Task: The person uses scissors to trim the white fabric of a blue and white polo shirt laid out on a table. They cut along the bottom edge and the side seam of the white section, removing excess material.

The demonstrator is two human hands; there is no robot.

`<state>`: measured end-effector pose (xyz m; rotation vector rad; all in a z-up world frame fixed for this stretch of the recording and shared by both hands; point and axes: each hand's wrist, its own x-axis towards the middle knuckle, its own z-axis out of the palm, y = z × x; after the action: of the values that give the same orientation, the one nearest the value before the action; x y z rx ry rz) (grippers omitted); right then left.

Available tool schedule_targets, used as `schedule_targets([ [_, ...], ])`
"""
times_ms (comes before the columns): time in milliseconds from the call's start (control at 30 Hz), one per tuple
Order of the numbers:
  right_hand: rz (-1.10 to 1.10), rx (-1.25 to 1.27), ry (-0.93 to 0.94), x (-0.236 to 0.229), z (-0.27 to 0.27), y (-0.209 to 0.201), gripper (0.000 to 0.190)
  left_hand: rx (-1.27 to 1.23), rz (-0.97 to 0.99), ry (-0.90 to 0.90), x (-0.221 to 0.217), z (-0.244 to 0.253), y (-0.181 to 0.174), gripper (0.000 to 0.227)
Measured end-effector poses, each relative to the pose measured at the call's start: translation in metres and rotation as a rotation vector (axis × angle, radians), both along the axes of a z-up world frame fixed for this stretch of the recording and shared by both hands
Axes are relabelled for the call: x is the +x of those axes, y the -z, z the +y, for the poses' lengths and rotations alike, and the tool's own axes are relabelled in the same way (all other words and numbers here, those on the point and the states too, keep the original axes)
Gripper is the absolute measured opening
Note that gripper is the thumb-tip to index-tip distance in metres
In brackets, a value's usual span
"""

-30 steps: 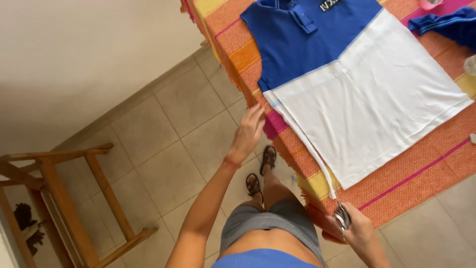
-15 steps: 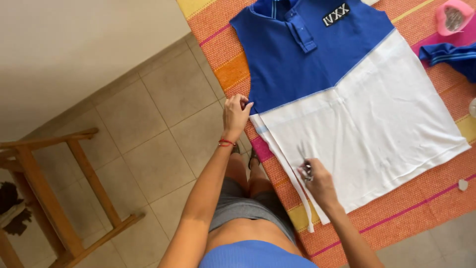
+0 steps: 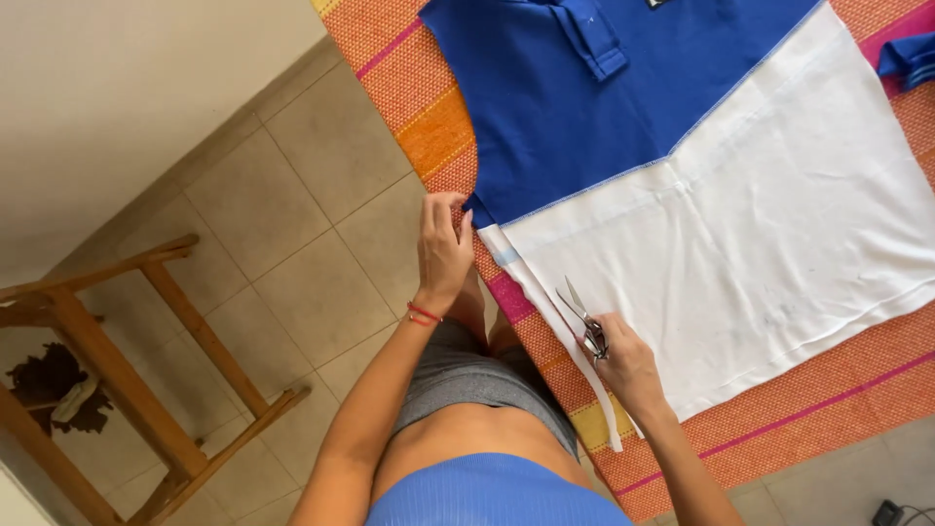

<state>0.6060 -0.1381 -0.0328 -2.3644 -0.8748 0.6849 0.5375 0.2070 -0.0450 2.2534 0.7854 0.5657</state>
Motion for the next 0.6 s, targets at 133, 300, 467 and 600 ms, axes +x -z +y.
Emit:
schedule_targets([
  [133, 0.007, -0.029, -0.027, 0.002, 0.004, -0.017, 0.030, 0.314, 0.137, 0.215, -0.013, -0.009, -0.004, 0.037],
  [300, 0.248, 0.084, 0.015, 0.006, 0.006, -0.025, 0.029, 0.544, 0.074, 0.293, -0.033, -0.031, 0.052, 0.016],
  [467, 0.629, -0.052, -0.019, 0.025, 0.005, -0.043, 0.034, 0.494, -0.094, 0.662, -0.045, -0.081, 0.002, 0.015],
  [600, 0.774, -0.056, 0.000, 0.027, -0.003, -0.033, 0.035, 0.515, -0.117, 0.638, -0.046, -0.100, 0.013, 0.013],
])
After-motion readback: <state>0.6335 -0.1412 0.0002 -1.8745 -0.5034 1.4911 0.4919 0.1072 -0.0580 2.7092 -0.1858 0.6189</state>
